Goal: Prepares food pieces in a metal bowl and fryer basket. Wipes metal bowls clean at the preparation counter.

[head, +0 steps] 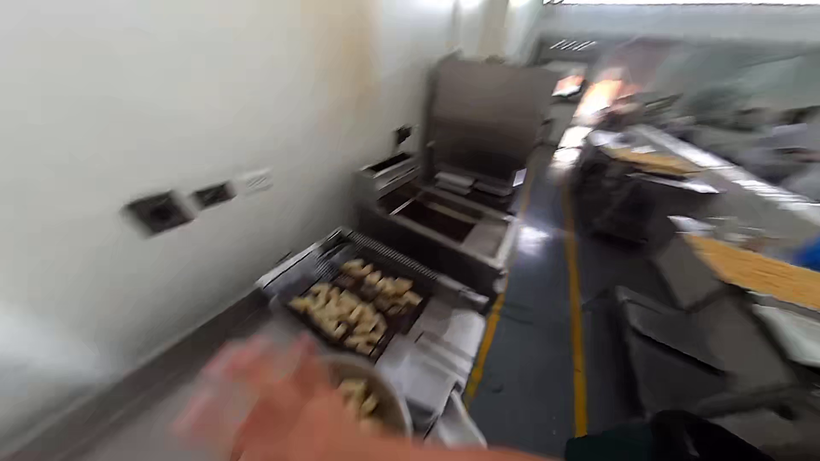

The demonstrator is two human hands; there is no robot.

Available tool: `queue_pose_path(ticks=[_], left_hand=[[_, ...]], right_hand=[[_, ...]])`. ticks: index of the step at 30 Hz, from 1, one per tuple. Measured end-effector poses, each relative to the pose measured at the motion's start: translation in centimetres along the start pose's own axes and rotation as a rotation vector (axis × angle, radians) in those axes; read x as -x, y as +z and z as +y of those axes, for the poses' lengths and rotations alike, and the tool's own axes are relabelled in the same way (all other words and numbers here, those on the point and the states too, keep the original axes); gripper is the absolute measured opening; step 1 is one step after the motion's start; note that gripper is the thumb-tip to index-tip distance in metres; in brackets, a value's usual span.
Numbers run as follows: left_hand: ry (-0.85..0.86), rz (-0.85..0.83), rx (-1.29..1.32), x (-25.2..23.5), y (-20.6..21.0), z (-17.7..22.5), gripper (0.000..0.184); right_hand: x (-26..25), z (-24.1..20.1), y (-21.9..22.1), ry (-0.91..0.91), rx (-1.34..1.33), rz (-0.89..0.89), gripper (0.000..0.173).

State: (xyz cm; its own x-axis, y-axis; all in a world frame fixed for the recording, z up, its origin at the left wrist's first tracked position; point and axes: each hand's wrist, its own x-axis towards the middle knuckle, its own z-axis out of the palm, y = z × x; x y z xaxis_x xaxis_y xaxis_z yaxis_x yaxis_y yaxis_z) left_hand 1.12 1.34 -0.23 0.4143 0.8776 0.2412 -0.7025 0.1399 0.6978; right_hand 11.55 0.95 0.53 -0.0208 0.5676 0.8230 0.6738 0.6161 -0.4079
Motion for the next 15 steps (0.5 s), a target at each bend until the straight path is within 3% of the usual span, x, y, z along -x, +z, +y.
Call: queue_pose_path(ticks=[2, 6, 10, 12, 15], left_hand=[[-0.024, 0.024, -0.127, 1.3, -1.1, -0.8, 0.040], [-0.133, 0.159, 0.001, 1.2, -0.6, -0.8, 0.034], [-0.176, 0.150, 0.037, 2.2, -0.6, -1.2, 0.028], [-0.166, 0.146, 0.014, 2.4, -0.2, -1.4, 0.024], [-0.144, 0.119, -0.009, 2.7, 0.0, -1.6, 0.028]], right_hand=[[-1.7, 3.8, -2.0, 0.026, 0.097, -0.219, 0.059], [-2.1, 4.5, -4.9, 0.220, -0.381, -0.325, 0.084], [0.4, 3.2, -3.5, -0.027, -0.181, -0.346, 0.087], [0.9, 3.1, -2.5, -0.171, -0.058, -0.259, 0.082], [1.1, 3.3, -2.2, -0.231, -0.077, -0.148, 0.071]])
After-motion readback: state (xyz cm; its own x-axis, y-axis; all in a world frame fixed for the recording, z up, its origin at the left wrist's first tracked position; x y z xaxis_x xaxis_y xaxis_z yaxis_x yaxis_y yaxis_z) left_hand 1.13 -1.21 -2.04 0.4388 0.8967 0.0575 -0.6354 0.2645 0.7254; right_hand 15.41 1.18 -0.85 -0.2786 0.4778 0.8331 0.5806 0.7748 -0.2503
